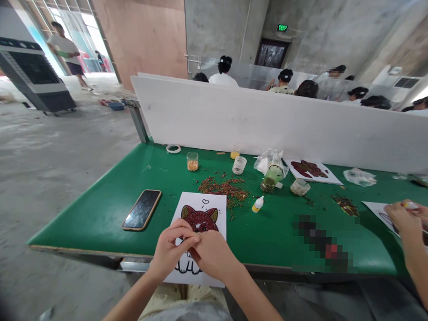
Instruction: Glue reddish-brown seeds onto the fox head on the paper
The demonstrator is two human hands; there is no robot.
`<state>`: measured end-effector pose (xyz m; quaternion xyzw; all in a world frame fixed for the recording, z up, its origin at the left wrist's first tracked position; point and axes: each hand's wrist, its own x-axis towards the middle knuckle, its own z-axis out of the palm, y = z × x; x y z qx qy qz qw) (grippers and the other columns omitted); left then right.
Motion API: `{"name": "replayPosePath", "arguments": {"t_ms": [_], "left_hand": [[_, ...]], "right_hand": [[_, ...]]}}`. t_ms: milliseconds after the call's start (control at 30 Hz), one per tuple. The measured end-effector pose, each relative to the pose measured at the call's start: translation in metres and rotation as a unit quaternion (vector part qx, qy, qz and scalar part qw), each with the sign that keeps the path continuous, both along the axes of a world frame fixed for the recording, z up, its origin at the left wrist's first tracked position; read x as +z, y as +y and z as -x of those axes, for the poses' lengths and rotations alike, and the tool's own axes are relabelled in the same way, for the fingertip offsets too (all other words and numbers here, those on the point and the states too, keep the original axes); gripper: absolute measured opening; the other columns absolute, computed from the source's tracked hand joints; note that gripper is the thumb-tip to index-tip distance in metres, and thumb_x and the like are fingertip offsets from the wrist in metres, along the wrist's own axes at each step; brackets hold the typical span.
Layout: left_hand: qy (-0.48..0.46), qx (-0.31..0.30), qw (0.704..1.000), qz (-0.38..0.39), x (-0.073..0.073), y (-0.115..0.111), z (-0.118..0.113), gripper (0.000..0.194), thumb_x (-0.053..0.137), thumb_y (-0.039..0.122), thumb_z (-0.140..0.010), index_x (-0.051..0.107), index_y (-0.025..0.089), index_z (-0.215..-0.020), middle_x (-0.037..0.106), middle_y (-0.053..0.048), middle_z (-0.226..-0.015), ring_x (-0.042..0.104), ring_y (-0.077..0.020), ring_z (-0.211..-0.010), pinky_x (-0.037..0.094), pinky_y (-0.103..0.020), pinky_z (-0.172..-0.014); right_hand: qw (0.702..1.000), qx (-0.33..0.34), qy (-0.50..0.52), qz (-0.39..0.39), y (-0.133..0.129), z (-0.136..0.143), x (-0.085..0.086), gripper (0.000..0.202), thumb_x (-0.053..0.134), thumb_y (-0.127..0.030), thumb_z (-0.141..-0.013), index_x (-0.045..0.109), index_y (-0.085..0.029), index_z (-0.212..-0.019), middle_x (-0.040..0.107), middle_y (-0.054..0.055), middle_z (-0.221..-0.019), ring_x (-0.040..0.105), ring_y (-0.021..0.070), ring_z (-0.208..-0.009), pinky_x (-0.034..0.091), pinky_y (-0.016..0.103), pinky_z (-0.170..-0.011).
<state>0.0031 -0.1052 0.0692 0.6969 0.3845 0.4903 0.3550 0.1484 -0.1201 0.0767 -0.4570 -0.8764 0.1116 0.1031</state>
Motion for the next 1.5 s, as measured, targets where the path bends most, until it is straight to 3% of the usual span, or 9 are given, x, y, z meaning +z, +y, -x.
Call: {"name": "replayPosePath", "arguments": {"t_ms": [167,333,467,633,733,933,1100,1267,1500], "left_hand": [[0.003,0.047,0.999,-0.013,-0.002,0.012,0.025,0.017,0.071,0.026,-0.071,0.065,0.017,-0.059,0.055,0.000,-0.064,0.053,-0.0114,-0.064,0.043,-0.022,-0.060],[0.012,0.119,0.993,0.009,-0.011,0.033,0.070,0.023,0.072,0.031,-0.067,0.058,0.017,-0.055,0.055,0.001,-0.060,0.053,-0.0112,-0.060,0.043,-0.022,-0.058],[0.106,0.128,0.982,0.092,-0.029,0.045,0.111,0.023,0.058,0.039,-0.077,0.068,0.018,-0.075,0.068,-0.003,-0.071,0.063,-0.0158,-0.068,0.049,-0.025,-0.065],[0.095,0.162,0.970,0.153,-0.054,0.050,0.141,0.035,0.057,0.047,-0.073,0.069,0.018,-0.089,0.073,-0.006,-0.080,0.068,-0.0222,-0.077,0.053,-0.033,-0.076],[0.057,0.175,0.962,0.202,-0.056,0.048,0.141,0.039,0.064,0.049,-0.065,0.068,0.016,-0.085,0.073,-0.007,-0.080,0.069,-0.0235,-0.074,0.055,-0.034,-0.073],[0.088,0.177,0.946,0.255,-0.049,0.048,0.124,0.037,0.069,0.049,-0.059,0.066,0.016,-0.074,0.063,0.000,-0.052,0.060,-0.0167,-0.048,0.050,-0.026,-0.048],[0.038,0.126,0.960,0.246,-0.057,0.055,0.122,0.043,0.065,0.050,-0.061,0.068,0.016,-0.087,0.072,-0.007,-0.078,0.068,-0.0207,-0.070,0.055,-0.031,-0.066],[0.103,0.145,0.945,0.273,-0.055,0.056,0.120,0.035,0.069,0.043,-0.056,0.062,0.016,-0.077,0.059,0.003,-0.047,0.057,-0.0155,-0.045,0.048,-0.026,-0.046],[0.104,0.086,0.956,0.261,-0.065,0.058,0.126,0.032,0.060,0.035,-0.062,0.063,0.016,-0.088,0.067,-0.002,-0.063,0.064,-0.0190,-0.063,0.053,-0.032,-0.063]], "right_hand": [[0.997,-0.033,0.040,0.056,0.000,-0.015,-0.003,0.027,0.047,-0.026,-0.090,0.063,-0.022,-0.111,0.071,0.004,-0.095,0.065,0.0185,-0.085,0.043,0.026,-0.073],[0.982,-0.146,0.091,0.074,-0.002,-0.051,-0.015,0.030,0.044,-0.029,-0.090,0.065,-0.024,-0.110,0.071,0.005,-0.102,0.065,0.0193,-0.091,0.046,0.027,-0.078],[0.958,-0.259,0.098,0.072,-0.009,-0.091,-0.030,0.031,0.042,-0.033,-0.089,0.066,-0.024,-0.108,0.071,0.004,-0.093,0.066,0.0190,-0.080,0.047,0.028,-0.070],[0.922,-0.364,0.099,0.086,-0.025,-0.134,-0.048,0.035,0.040,-0.041,-0.088,0.065,-0.024,-0.106,0.072,0.003,-0.086,0.066,0.0197,-0.077,0.047,0.027,-0.065],[0.910,-0.392,0.099,0.089,-0.030,-0.146,-0.053,0.035,0.041,-0.044,-0.086,0.066,-0.025,-0.103,0.072,0.003,-0.084,0.067,0.0204,-0.076,0.047,0.027,-0.061],[0.909,-0.390,0.112,0.097,-0.027,-0.145,-0.057,0.035,0.041,-0.044,-0.085,0.065,-0.025,-0.102,0.072,0.003,-0.085,0.066,0.0204,-0.077,0.047,0.028,-0.065],[0.910,-0.379,0.127,0.109,-0.023,-0.138,-0.061,0.036,0.040,-0.043,-0.086,0.065,-0.024,-0.103,0.071,0.004,-0.088,0.066,0.0206,-0.079,0.047,0.029,-0.070],[0.910,-0.376,0.128,0.120,-0.022,-0.139,-0.064,0.036,0.039,-0.043,-0.087,0.065,-0.024,-0.103,0.071,0.005,-0.088,0.065,0.0210,-0.078,0.046,0.030,-0.068],[0.909,-0.368,0.152,0.125,-0.025,-0.132,-0.068,0.033,0.040,-0.039,-0.088,0.065,-0.023,-0.102,0.071,0.006,-0.089,0.065,0.0211,-0.079,0.046,0.029,-0.068]]}}
